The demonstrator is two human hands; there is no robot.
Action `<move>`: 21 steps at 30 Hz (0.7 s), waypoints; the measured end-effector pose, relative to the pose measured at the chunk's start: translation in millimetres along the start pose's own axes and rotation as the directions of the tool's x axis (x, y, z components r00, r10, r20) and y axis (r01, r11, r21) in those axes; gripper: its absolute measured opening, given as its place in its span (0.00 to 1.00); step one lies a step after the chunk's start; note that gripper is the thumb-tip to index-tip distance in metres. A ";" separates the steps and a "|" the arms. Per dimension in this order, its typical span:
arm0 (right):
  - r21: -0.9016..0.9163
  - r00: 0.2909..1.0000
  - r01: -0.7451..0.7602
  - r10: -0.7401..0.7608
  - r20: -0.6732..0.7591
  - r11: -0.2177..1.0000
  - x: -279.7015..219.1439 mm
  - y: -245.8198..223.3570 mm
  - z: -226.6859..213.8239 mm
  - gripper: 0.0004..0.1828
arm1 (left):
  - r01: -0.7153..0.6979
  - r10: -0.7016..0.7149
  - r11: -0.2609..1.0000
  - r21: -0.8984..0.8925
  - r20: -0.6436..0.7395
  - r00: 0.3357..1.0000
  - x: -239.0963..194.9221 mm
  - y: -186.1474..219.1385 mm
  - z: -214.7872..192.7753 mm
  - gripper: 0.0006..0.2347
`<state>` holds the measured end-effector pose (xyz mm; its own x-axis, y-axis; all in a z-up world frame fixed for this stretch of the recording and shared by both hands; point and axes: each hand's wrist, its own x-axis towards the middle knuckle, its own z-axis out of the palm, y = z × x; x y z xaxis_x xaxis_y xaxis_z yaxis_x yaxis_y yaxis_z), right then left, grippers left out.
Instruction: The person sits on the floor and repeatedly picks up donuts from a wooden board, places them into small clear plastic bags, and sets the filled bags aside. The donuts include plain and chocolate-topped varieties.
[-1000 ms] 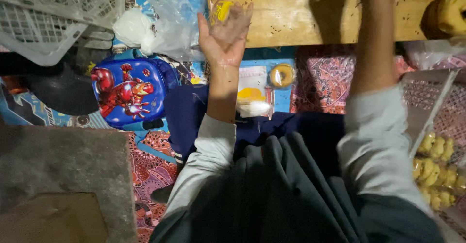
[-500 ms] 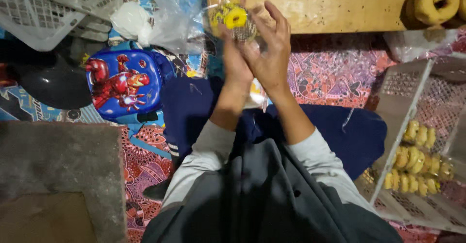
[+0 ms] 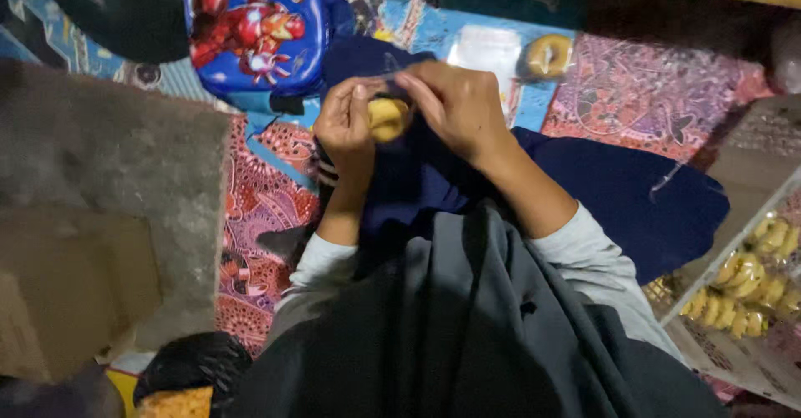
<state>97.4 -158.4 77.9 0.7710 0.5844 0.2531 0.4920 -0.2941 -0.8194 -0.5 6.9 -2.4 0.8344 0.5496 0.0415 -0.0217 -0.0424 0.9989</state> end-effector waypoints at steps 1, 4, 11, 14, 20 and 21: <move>-0.047 0.996 0.083 -0.084 -0.022 0.995 0.7 -6.6 8.2 0.05 | 0.097 -0.101 0.988 -0.121 -0.025 0.995 1.5 -7.0 -5.9 0.07; -0.339 0.946 0.027 0.085 0.313 0.941 -5.3 -7.6 36.3 0.10 | 0.202 -0.215 0.951 -0.232 -0.033 0.976 -0.4 -18.9 -16.5 0.09; -0.072 0.966 0.256 -0.253 0.056 0.964 0.2 26.4 48.8 0.24 | -0.061 0.048 0.943 0.328 0.048 0.998 -7.9 -0.1 -11.3 0.09; -0.160 0.990 -0.120 0.130 0.054 0.980 30.4 44.7 28.1 0.21 | 0.012 -0.014 0.990 0.138 0.009 1.000 -13.6 24.2 -1.2 0.07; 0.704 0.900 -0.415 0.150 0.408 0.576 -35.8 73.1 40.7 0.30 | -0.197 0.223 0.932 0.303 -0.053 0.973 -11.0 54.6 21.8 0.09; 0.675 0.888 -0.457 0.252 0.385 0.580 -52.9 81.0 59.6 0.26 | -0.270 0.314 0.882 0.385 -0.055 0.948 -20.5 50.4 20.4 0.09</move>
<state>72.3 -168.1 -32.5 0.6528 0.7360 -0.1792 -0.3397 0.0730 -0.9377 -7.5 -23.5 46.6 0.7535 0.5536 0.3546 -0.0326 -0.5073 0.8612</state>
